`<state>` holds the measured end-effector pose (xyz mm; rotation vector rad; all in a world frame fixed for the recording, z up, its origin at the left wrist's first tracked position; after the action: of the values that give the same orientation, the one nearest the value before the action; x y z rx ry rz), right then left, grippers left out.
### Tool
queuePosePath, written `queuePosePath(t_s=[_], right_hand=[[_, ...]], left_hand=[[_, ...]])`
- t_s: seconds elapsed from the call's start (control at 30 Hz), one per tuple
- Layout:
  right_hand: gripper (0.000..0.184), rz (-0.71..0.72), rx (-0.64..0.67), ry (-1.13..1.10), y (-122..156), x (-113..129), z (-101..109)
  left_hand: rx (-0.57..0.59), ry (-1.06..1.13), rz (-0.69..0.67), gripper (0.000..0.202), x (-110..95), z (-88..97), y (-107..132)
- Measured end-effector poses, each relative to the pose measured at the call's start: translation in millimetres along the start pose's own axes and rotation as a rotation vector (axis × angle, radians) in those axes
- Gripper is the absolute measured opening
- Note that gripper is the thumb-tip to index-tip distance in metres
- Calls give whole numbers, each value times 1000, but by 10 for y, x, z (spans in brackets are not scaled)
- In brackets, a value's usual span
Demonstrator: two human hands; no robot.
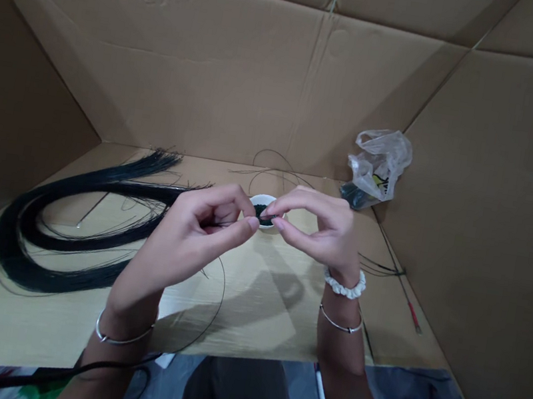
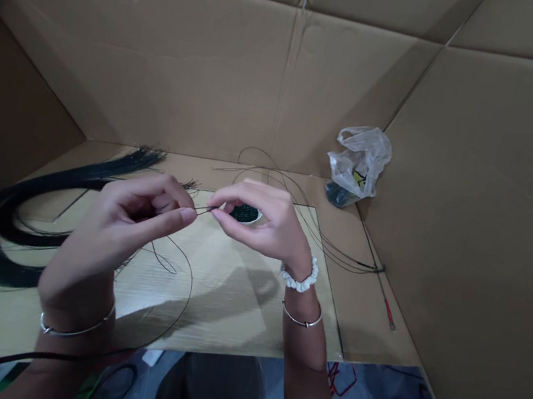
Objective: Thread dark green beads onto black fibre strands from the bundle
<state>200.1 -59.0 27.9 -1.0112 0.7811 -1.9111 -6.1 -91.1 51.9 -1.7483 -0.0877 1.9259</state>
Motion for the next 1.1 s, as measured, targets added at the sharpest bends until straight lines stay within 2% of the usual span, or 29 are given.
queuePosePath(t_s=[0.2, 0.47, 0.63, 0.8, 1.1], right_hand=[[10, 60, -14, 18, 0, 17, 13], [17, 139, -97, 119, -3, 77, 5], [23, 28, -57, -4, -8, 70, 22], [12, -71, -28, -83, -1, 66, 23], [7, -168, -22, -48, -19, 109, -27]], left_hand=[[17, 19, 13, 20, -17, -2, 6], [16, 19, -4, 19, -28, -5, 1], [8, 13, -13, 21, -27, -9, 5], [-21, 11, -12, 20, -32, -11, 13], [-32, -21, -32, 19, -7, -17, 20]])
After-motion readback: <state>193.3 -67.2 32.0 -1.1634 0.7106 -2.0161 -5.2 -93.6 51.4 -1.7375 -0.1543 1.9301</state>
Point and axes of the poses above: each hand's wrist, its own y-axis away from the middle knuckle, its own z-axis out of the back of the hand, x = y × z, the point moved 1 cm from there along -y, towards the middle knuckle, and after that the axes turned 15 degrees about y, right-handed, at the moved point
